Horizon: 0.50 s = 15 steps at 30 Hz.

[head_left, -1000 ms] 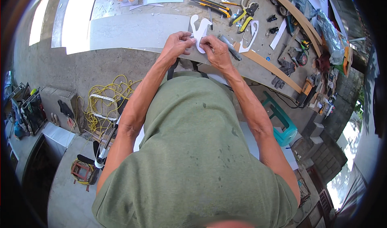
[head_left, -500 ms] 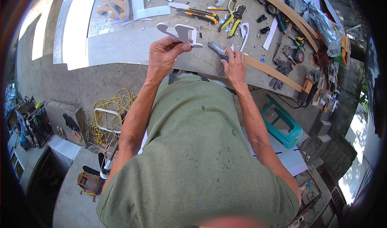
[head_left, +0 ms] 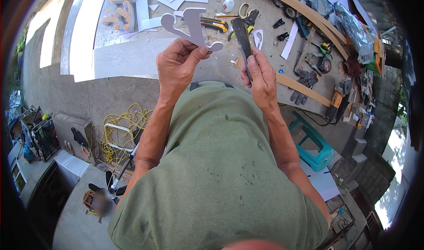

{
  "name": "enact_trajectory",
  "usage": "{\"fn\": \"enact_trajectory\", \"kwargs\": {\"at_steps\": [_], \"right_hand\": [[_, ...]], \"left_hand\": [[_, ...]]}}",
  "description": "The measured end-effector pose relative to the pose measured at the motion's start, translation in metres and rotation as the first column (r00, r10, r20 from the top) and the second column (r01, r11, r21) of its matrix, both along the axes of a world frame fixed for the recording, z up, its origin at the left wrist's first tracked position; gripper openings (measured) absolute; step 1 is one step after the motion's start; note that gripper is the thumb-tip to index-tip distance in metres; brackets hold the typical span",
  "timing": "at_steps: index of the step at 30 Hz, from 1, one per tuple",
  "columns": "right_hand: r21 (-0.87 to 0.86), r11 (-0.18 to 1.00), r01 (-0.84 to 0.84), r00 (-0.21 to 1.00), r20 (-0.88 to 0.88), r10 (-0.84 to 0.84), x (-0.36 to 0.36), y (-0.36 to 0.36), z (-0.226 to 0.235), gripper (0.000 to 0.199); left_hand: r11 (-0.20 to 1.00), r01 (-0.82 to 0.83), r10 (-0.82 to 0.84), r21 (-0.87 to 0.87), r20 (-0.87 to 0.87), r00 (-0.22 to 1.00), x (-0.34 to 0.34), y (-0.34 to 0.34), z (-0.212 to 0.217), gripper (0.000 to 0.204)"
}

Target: Using a file to smooth the edges of a white plastic letter and checking the fit against a wooden base.

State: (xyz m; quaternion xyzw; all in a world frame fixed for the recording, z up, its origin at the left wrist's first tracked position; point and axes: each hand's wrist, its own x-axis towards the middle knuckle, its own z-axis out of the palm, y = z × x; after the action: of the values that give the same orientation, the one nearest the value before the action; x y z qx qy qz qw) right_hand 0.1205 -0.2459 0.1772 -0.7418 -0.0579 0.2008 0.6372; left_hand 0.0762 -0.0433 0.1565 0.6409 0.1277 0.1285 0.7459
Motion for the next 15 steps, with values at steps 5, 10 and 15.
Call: {"fn": "enact_trajectory", "kwargs": {"at_steps": [5,10,15], "right_hand": [[-0.037,0.994,-0.103,0.994,0.022,0.104,0.003,0.018,0.017,0.027],[-0.192,0.974,-0.121,0.958,0.234,0.166,-0.005,0.028,0.010,0.022],[-0.236,0.959,-0.155,0.937,0.272,0.218,-0.005,0.035,0.011,0.018]], "left_hand": [[0.997,-0.055,0.053,0.049,0.037,0.998,0.010,-0.016,0.006,0.010],[0.970,-0.151,0.148,0.189,0.029,0.989,0.013,-0.026,0.012,0.007],[0.952,-0.161,0.168,0.260,-0.005,0.986,0.008,-0.031,0.017,0.008]]}}
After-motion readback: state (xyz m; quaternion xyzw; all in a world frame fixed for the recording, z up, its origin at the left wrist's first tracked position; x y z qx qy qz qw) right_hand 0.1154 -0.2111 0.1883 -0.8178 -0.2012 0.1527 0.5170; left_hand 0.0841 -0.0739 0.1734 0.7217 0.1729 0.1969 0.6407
